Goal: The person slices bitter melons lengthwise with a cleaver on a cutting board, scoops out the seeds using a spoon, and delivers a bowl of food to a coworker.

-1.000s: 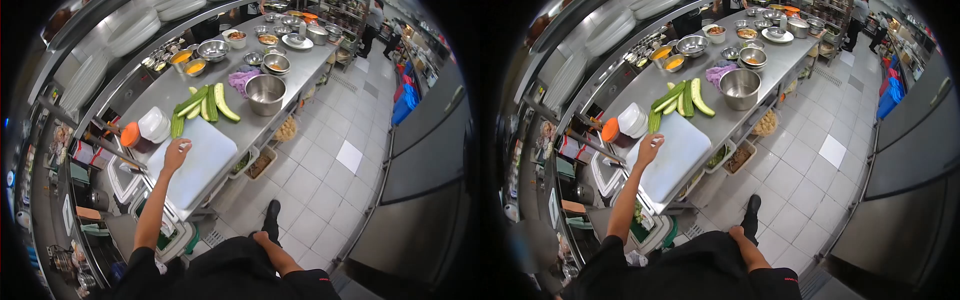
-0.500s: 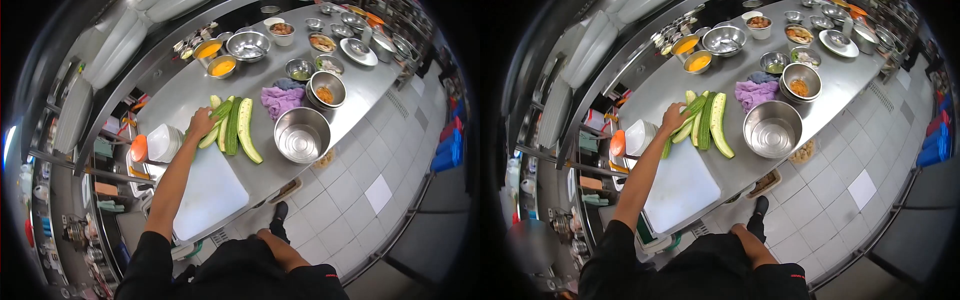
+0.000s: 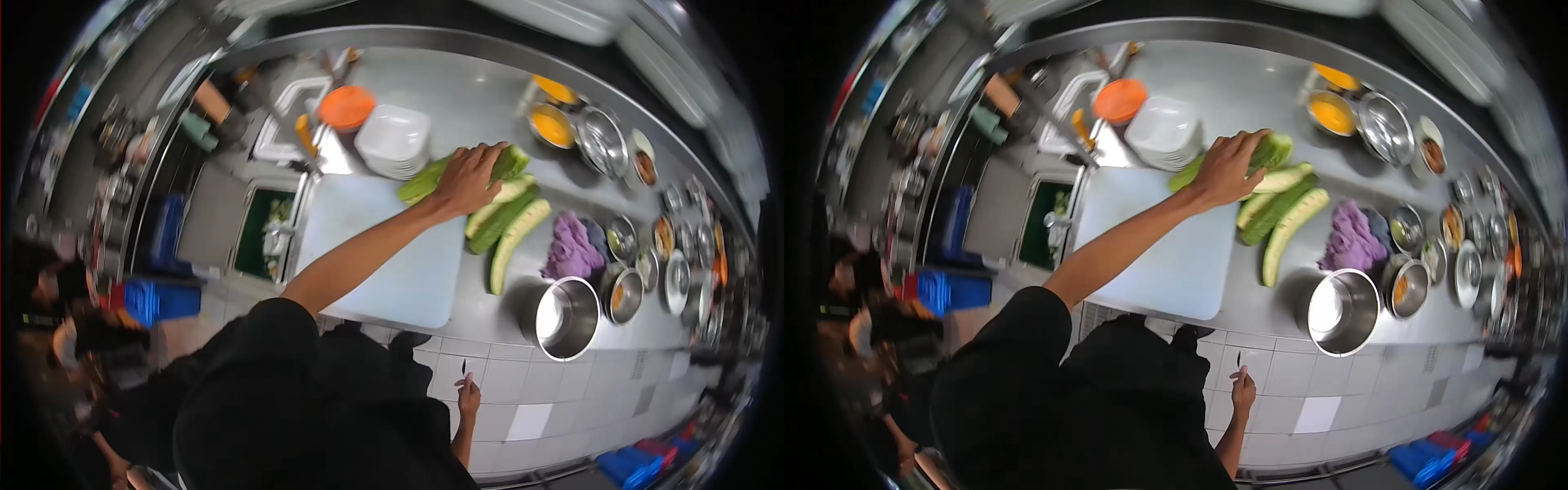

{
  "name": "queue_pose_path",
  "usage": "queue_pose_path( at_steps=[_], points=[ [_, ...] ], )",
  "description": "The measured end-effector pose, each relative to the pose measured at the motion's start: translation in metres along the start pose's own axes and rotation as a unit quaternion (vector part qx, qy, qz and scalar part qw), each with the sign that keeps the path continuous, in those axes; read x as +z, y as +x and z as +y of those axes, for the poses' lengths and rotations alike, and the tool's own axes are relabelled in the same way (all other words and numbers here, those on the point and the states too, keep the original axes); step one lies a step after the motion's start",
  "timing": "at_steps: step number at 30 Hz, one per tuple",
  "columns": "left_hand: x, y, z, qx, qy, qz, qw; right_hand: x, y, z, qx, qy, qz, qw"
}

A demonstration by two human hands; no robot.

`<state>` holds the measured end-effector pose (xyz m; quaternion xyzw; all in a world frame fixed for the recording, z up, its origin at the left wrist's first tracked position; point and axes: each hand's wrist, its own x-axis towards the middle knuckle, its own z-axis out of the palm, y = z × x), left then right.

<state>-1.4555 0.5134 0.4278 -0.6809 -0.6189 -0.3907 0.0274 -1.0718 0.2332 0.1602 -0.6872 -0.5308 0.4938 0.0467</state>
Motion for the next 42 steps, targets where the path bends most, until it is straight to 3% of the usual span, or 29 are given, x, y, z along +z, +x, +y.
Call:
queue_pose_path(
  at_steps=[2, 6, 7, 9, 11, 12, 15, 16, 18, 21, 22, 23, 24, 27, 34, 42],
  points=[
    [-0.054, -0.056, -0.012, -0.082, -0.043, 0.056, 0.994, -0.011, -0.020, -0.010, -0.088, 0.087, 0.009, 0.992],
    [-0.114, -0.177, -0.061, -0.179, -0.218, 0.166, 0.945, -0.021, -0.052, -0.105, -0.103, 0.106, 0.016, 0.989],
    [-0.119, -0.211, -0.073, -0.195, -0.226, 0.170, 0.939, -0.016, -0.042, -0.102, -0.122, 0.121, 0.025, 0.985],
    [-0.133, -0.273, -0.080, -0.338, -0.181, 0.155, 0.910, -0.002, -0.050, -0.171, -0.117, 0.174, 0.017, 0.978],
    [-0.130, -0.314, -0.068, -0.399, -0.208, 0.117, 0.885, 0.040, -0.051, -0.227, -0.129, 0.230, 0.014, 0.964],
    [-0.132, -0.329, -0.063, -0.453, -0.226, 0.076, 0.859, 0.073, -0.044, -0.254, -0.205, 0.194, 0.020, 0.959],
    [-0.160, -0.340, -0.065, -0.378, -0.225, 0.019, 0.898, 0.141, -0.059, -0.327, -0.134, 0.084, 0.010, 0.987],
    [-0.174, -0.342, -0.078, -0.368, -0.143, 0.050, 0.917, 0.156, -0.058, -0.330, -0.178, 0.017, 0.054, 0.982],
    [-0.201, -0.350, -0.112, -0.447, -0.056, 0.143, 0.881, 0.176, -0.055, -0.339, -0.155, -0.067, 0.082, 0.982],
    [-0.217, -0.344, -0.168, -0.470, -0.034, 0.175, 0.864, 0.185, -0.044, -0.348, -0.150, -0.137, 0.110, 0.973],
    [-0.216, -0.334, -0.184, -0.483, -0.059, 0.063, 0.871, 0.185, -0.042, -0.346, -0.162, -0.175, 0.119, 0.964],
    [-0.214, -0.325, -0.200, -0.487, -0.083, -0.052, 0.868, 0.186, -0.044, -0.351, -0.159, -0.173, 0.126, 0.964],
    [-0.208, -0.314, -0.217, -0.479, -0.086, -0.053, 0.872, 0.185, -0.043, -0.363, -0.144, -0.188, 0.119, 0.964],
    [-0.182, -0.277, -0.252, -0.396, -0.052, -0.040, 0.916, 0.176, -0.043, -0.383, -0.138, -0.205, 0.142, 0.959],
    [-0.149, -0.221, -0.296, -0.428, -0.063, 0.065, 0.899, 0.161, -0.030, -0.388, -0.141, -0.250, 0.169, 0.943],
    [-0.122, -0.159, -0.363, -0.399, -0.089, 0.087, 0.909, 0.146, -0.024, -0.392, -0.165, -0.288, 0.161, 0.929]
  ],
)
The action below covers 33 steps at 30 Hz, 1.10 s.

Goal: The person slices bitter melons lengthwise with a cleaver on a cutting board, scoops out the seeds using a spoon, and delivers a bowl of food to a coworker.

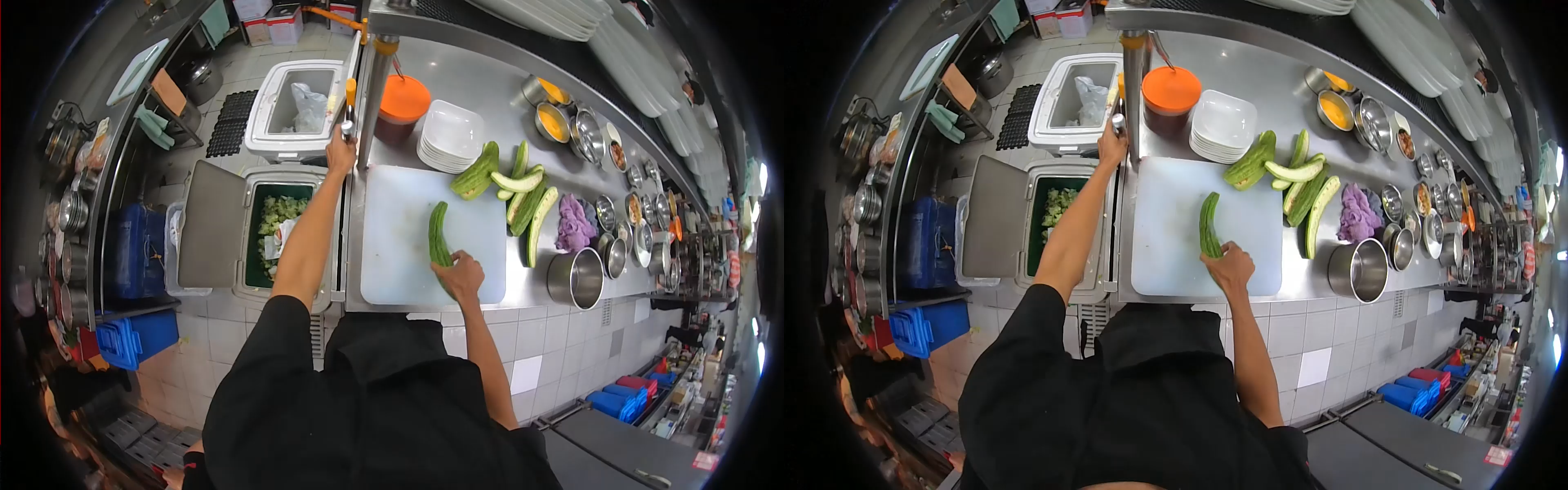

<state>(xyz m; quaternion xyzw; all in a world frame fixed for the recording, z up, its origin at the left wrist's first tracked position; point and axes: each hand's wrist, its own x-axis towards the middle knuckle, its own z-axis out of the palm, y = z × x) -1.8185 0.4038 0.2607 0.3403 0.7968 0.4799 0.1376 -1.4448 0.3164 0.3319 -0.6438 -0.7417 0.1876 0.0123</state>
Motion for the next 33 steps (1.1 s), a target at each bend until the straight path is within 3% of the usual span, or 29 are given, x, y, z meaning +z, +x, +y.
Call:
queue_pose_path(
  at_steps=[2, 4, 6, 7, 8, 10, 12, 13, 15, 19, 21, 25, 28, 29, 30, 31, 33],
  points=[
    [0.001, 0.001, 0.010, -0.014, -0.041, 0.031, 0.999, -0.007, 0.005, -0.002, 0.004, 0.022, 0.057, 0.998],
    [-0.011, -0.017, 0.027, -0.043, -0.081, 0.058, 0.994, -0.014, 0.010, -0.008, -0.005, 0.014, 0.044, 0.999],
    [-0.031, -0.069, 0.045, -0.073, -0.267, 0.082, 0.958, -0.022, 0.009, -0.022, -0.013, 0.010, 0.035, 0.999],
    [-0.034, -0.099, 0.039, -0.107, -0.294, 0.082, 0.946, -0.029, 0.003, -0.031, -0.053, 0.035, 0.019, 0.998],
    [-0.035, -0.131, 0.028, -0.073, -0.269, 0.061, 0.958, -0.033, 0.001, -0.036, -0.093, 0.061, 0.005, 0.994],
    [-0.032, -0.198, 0.019, -0.088, -0.148, -0.069, 0.983, -0.038, 0.006, -0.030, -0.067, 0.061, 0.030, 0.995],
    [-0.053, -0.247, 0.085, -0.096, 0.026, -0.230, 0.968, -0.047, 0.019, -0.021, -0.036, 0.058, 0.060, 0.996],
    [-0.044, -0.260, 0.091, -0.103, 0.025, -0.233, 0.967, -0.051, 0.027, -0.015, -0.039, 0.049, 0.063, 0.996],
    [-0.027, -0.278, 0.093, 0.119, 0.220, -0.181, 0.951, -0.048, 0.043, -0.004, -0.102, 0.047, 0.075, 0.991],
    [-0.006, -0.276, 0.085, 0.121, 0.255, -0.219, 0.934, -0.025, 0.069, 0.005, -0.221, -0.022, 0.073, 0.972],
    [-0.006, -0.270, 0.084, 0.037, 0.216, -0.253, 0.942, -0.016, 0.075, 0.001, -0.303, -0.057, 0.083, 0.948],
    [-0.014, -0.263, 0.078, -0.027, 0.208, -0.269, 0.940, -0.015, 0.079, -0.016, -0.337, -0.163, 0.060, 0.925],
    [-0.021, -0.256, 0.075, -0.080, 0.144, -0.296, 0.941, -0.011, 0.085, -0.025, -0.351, -0.243, 0.087, 0.900],
    [-0.021, -0.255, 0.073, -0.164, -0.026, -0.316, 0.934, -0.010, 0.088, -0.027, -0.352, -0.244, 0.086, 0.900],
    [-0.021, -0.257, 0.071, -0.245, -0.198, -0.324, 0.892, -0.009, 0.090, -0.027, -0.356, -0.251, 0.091, 0.895],
    [-0.021, -0.259, 0.069, -0.249, -0.200, -0.323, 0.891, -0.007, 0.091, -0.028, -0.361, -0.258, 0.097, 0.891],
    [-0.020, -0.258, 0.066, -0.402, -0.483, -0.332, 0.704, -0.010, 0.094, -0.029, -0.364, -0.267, 0.089, 0.888]
  ],
)
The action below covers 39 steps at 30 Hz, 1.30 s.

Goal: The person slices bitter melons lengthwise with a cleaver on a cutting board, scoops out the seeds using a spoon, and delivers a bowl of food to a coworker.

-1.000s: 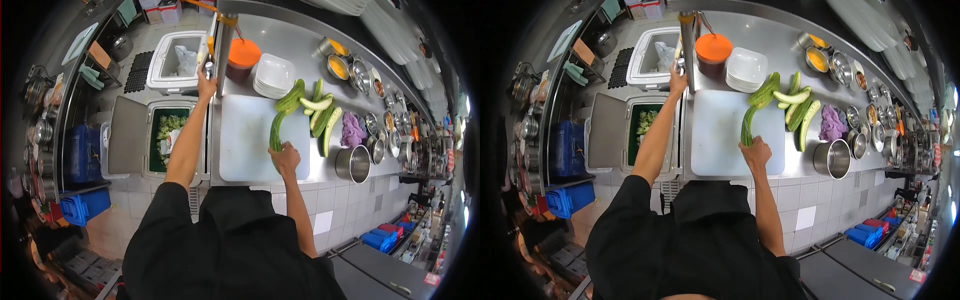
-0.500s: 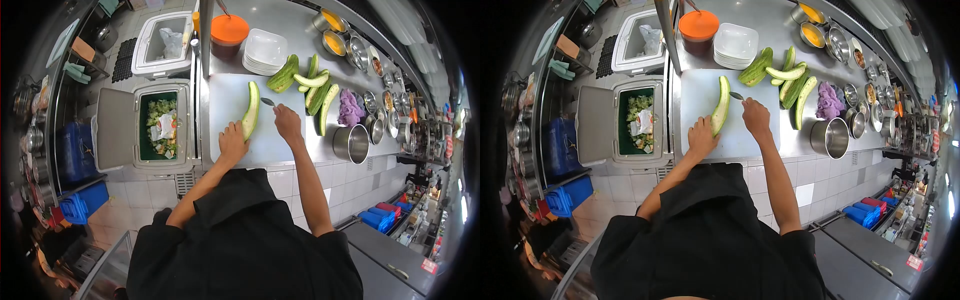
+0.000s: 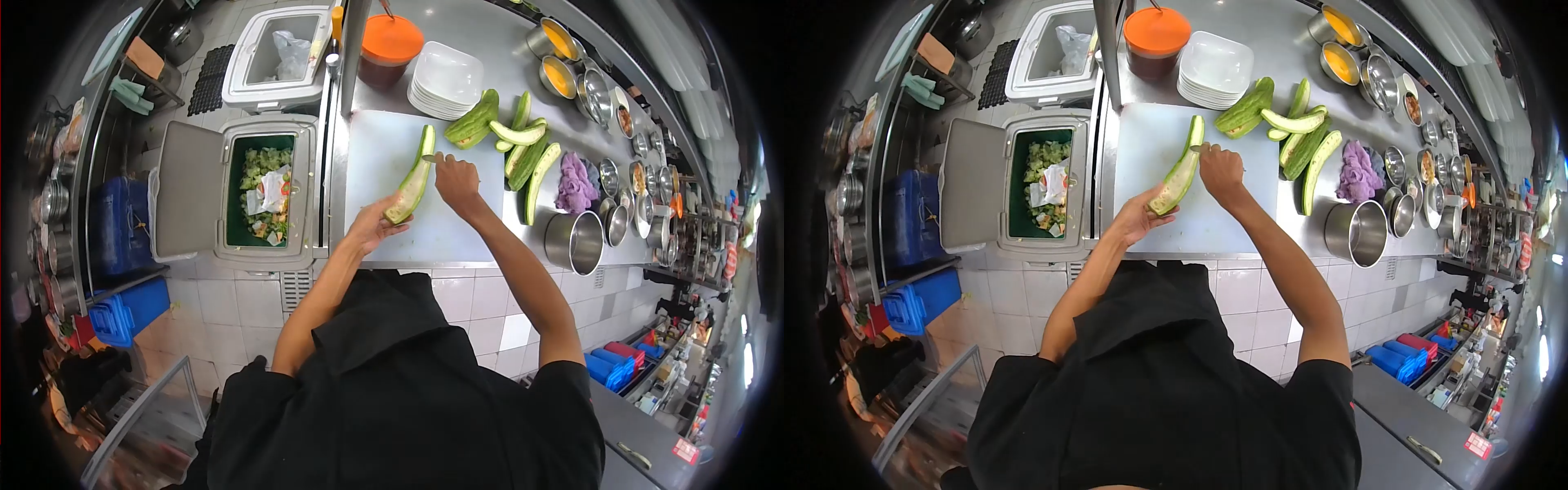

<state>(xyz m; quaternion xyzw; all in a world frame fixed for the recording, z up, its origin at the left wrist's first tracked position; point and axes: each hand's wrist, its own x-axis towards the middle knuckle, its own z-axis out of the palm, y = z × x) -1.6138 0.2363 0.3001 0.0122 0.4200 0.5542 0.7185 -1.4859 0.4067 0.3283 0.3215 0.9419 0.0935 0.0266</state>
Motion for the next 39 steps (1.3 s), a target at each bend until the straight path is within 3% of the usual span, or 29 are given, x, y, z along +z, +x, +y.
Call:
queue_pose_path(
  at_steps=[1, 3, 6, 10, 18, 23, 30, 39],
  points=[
    [0.000, 0.001, -0.001, 0.000, -0.004, 0.000, 1.000, -0.001, 0.000, 0.001, -0.004, -0.004, -0.010, 1.000],
    [0.002, 0.003, 0.000, -0.003, -0.212, 0.012, 0.977, 0.000, 0.001, 0.004, -0.013, -0.005, -0.012, 1.000],
    [0.001, 0.010, 0.004, -0.024, -0.306, -0.004, 0.952, 0.003, 0.010, 0.007, -0.029, -0.005, -0.004, 1.000],
    [-0.012, 0.030, 0.005, -0.034, -0.295, -0.036, 0.954, -0.006, 0.029, 0.009, -0.033, -0.001, 0.007, 0.999],
    [0.000, 0.054, 0.001, -0.020, -0.301, 0.036, 0.953, -0.008, 0.046, 0.020, -0.118, 0.005, -0.038, 0.992],
    [-0.004, 0.064, -0.005, -0.062, -0.331, 0.048, 0.940, -0.018, 0.050, 0.017, -0.066, 0.007, -0.146, 0.987],
    [0.007, 0.061, -0.003, -0.047, -0.320, 0.112, 0.940, -0.019, 0.043, 0.010, -0.052, 0.029, -0.160, 0.985],
    [0.012, 0.061, -0.005, -0.033, -0.322, 0.126, 0.938, -0.027, 0.032, -0.006, -0.028, 0.047, -0.180, 0.982]
  ],
)
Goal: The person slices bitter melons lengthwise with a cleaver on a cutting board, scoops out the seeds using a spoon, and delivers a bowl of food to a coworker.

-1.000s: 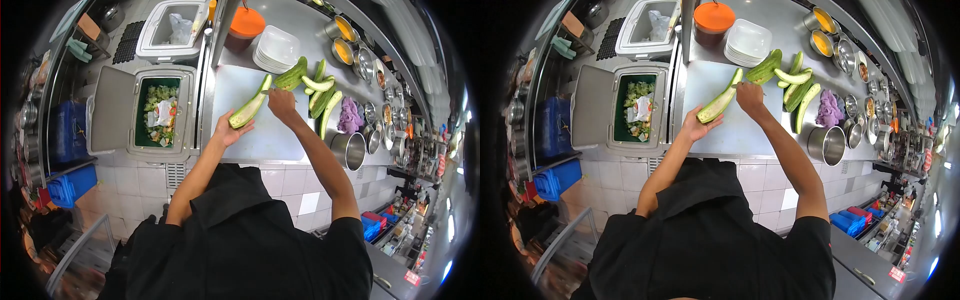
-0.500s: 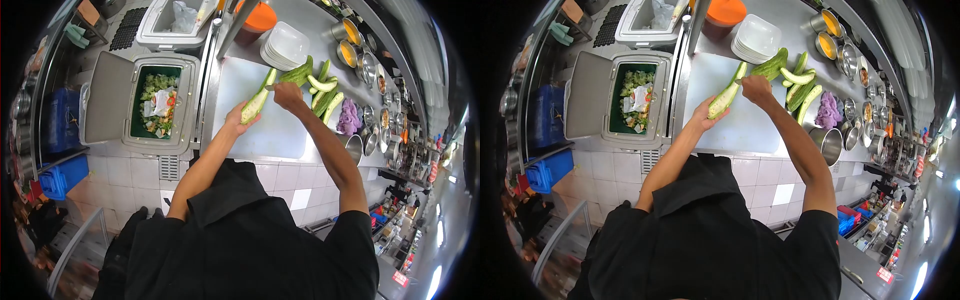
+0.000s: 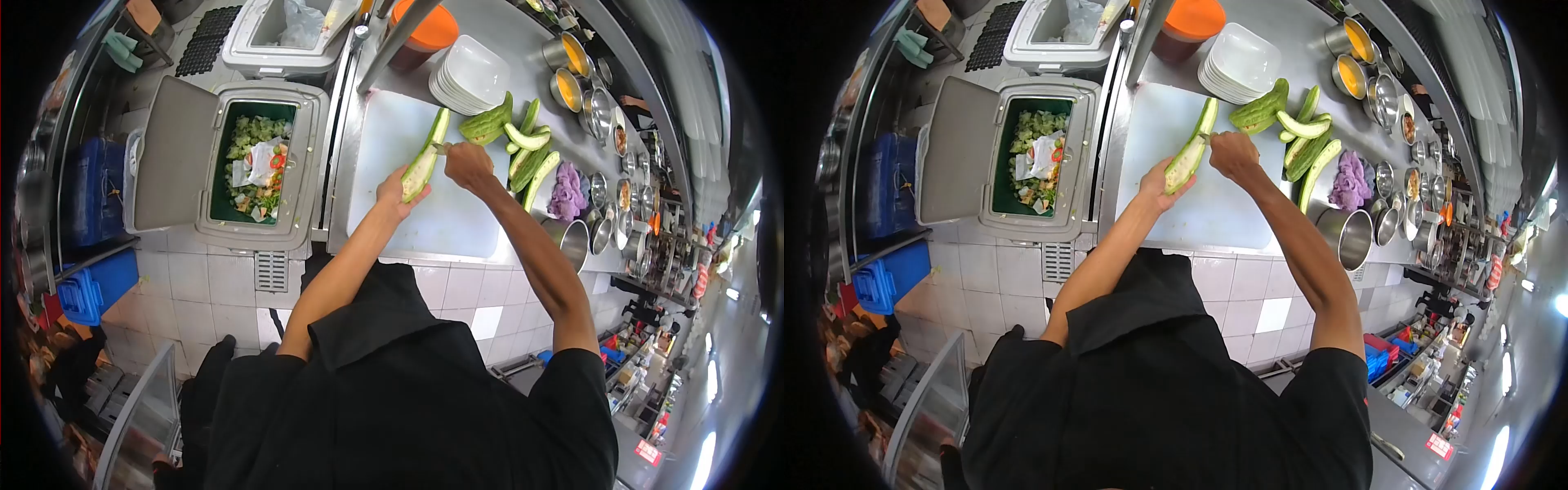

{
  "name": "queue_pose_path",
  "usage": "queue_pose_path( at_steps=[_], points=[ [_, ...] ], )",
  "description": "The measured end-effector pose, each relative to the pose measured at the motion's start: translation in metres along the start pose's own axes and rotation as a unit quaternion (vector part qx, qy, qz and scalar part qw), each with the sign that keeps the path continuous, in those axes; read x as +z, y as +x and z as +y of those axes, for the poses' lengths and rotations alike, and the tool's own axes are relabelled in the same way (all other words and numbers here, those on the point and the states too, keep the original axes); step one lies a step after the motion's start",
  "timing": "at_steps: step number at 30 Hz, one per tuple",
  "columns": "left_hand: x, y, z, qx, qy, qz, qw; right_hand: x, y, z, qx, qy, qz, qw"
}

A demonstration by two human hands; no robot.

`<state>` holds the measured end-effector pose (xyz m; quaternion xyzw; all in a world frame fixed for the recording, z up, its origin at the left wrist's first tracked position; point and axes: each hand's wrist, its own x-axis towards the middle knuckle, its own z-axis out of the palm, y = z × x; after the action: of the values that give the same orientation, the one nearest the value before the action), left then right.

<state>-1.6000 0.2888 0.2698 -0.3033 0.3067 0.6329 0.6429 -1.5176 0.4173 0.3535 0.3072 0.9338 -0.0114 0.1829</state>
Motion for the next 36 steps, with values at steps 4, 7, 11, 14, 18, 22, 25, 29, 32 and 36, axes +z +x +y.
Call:
queue_pose_path(
  at_steps=[4, 7, 11, 14, 18, 22, 25, 29, 32, 36],
  points=[
    [0.007, 0.007, 0.002, -0.012, -0.001, 0.007, 1.000, 0.007, -0.009, -0.012, -0.022, -0.013, -0.038, 0.999],
    [0.010, 0.007, 0.006, -0.008, 0.020, 0.000, 1.000, 0.005, -0.019, -0.018, -0.030, 0.002, -0.001, 1.000],
    [0.017, -0.003, 0.001, 0.021, 0.038, 0.056, 0.997, 0.009, -0.038, -0.050, -0.001, 0.019, -0.040, 0.999],
    [0.007, -0.004, -0.008, 0.024, 0.053, 0.063, 0.996, 0.010, -0.043, -0.052, 0.001, 0.021, -0.023, 1.000],
    [-0.001, 0.008, -0.003, 0.002, 0.011, -0.063, 0.998, 0.002, -0.019, -0.012, 0.000, 0.010, 0.038, 0.999],
    [-0.003, 0.015, -0.003, -0.004, 0.026, -0.067, 0.997, 0.002, 0.015, 0.010, 0.018, -0.015, 0.117, 0.993],
    [-0.003, 0.014, 0.000, 0.008, 0.021, -0.061, 0.998, 0.016, 0.020, 0.010, -0.010, -0.025, 0.132, 0.991],
    [0.005, 0.007, 0.001, 0.022, 0.021, -0.041, 0.999, 0.029, -0.014, -0.012, -0.040, -0.024, 0.120, 0.992],
    [0.009, 0.008, 0.001, 0.021, 0.022, -0.024, 0.999, 0.023, -0.029, -0.027, -0.061, -0.031, 0.112, 0.991],
    [0.000, 0.007, -0.002, 0.018, 0.034, -0.047, 0.998, 0.013, 0.003, 0.004, -0.016, -0.030, 0.140, 0.990]
  ],
)
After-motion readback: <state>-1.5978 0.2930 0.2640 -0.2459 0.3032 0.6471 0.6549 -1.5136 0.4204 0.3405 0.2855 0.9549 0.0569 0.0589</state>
